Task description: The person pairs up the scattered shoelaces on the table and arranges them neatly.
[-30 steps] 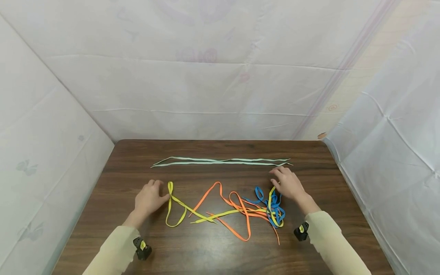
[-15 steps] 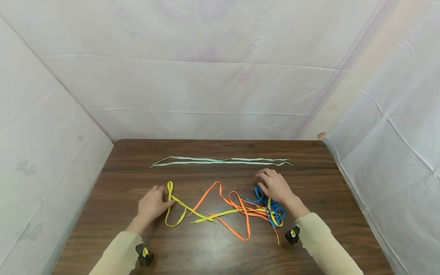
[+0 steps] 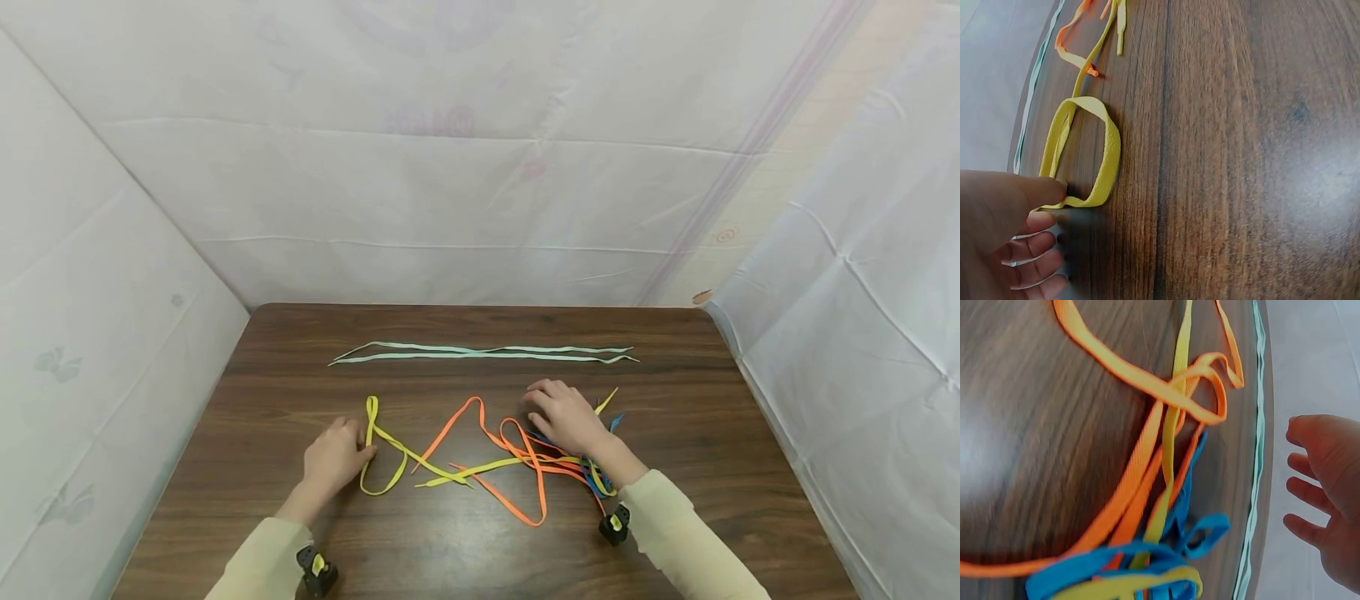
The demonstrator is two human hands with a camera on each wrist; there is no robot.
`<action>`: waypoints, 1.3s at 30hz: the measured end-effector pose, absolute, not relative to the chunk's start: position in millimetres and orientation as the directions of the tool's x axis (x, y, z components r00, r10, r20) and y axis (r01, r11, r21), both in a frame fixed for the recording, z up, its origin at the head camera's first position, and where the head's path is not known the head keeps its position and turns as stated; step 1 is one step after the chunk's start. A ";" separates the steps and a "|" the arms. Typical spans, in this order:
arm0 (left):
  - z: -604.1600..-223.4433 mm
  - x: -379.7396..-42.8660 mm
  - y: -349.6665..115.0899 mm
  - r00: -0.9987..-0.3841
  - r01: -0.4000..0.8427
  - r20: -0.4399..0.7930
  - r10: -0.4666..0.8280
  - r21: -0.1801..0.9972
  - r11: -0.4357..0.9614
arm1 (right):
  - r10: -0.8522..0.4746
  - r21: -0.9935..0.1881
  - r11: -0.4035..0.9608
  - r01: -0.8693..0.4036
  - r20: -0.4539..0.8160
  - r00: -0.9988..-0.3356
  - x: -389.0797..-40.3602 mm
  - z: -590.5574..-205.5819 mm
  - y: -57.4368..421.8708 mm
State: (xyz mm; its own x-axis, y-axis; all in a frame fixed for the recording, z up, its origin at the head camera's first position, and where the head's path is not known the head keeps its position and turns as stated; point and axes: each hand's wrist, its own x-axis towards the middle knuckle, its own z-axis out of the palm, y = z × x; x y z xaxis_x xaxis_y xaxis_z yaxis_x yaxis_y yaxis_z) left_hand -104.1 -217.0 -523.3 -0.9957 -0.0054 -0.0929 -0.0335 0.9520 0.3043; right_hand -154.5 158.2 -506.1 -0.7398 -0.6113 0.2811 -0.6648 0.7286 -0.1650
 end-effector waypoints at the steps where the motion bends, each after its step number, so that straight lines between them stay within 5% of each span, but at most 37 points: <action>1: -523.0 -103.6 -217.2 -0.995 -0.040 -0.099 -0.010 0.309 0.950 | -0.617 -0.168 0.723 -0.671 0.282 -0.735 -153.3 -506.6 155.7; 12: -520.8 -100.6 -220.2 -0.986 -0.085 -0.165 -0.032 0.324 0.942 | -0.666 -0.194 0.670 -0.717 0.269 -0.695 -141.7 -511.3 130.7; 39: -496.0 -92.0 -237.2 -0.999 -0.028 0.014 -0.036 0.369 0.929 | -0.741 -0.127 0.632 -0.764 0.192 -0.644 -123.0 -516.6 54.4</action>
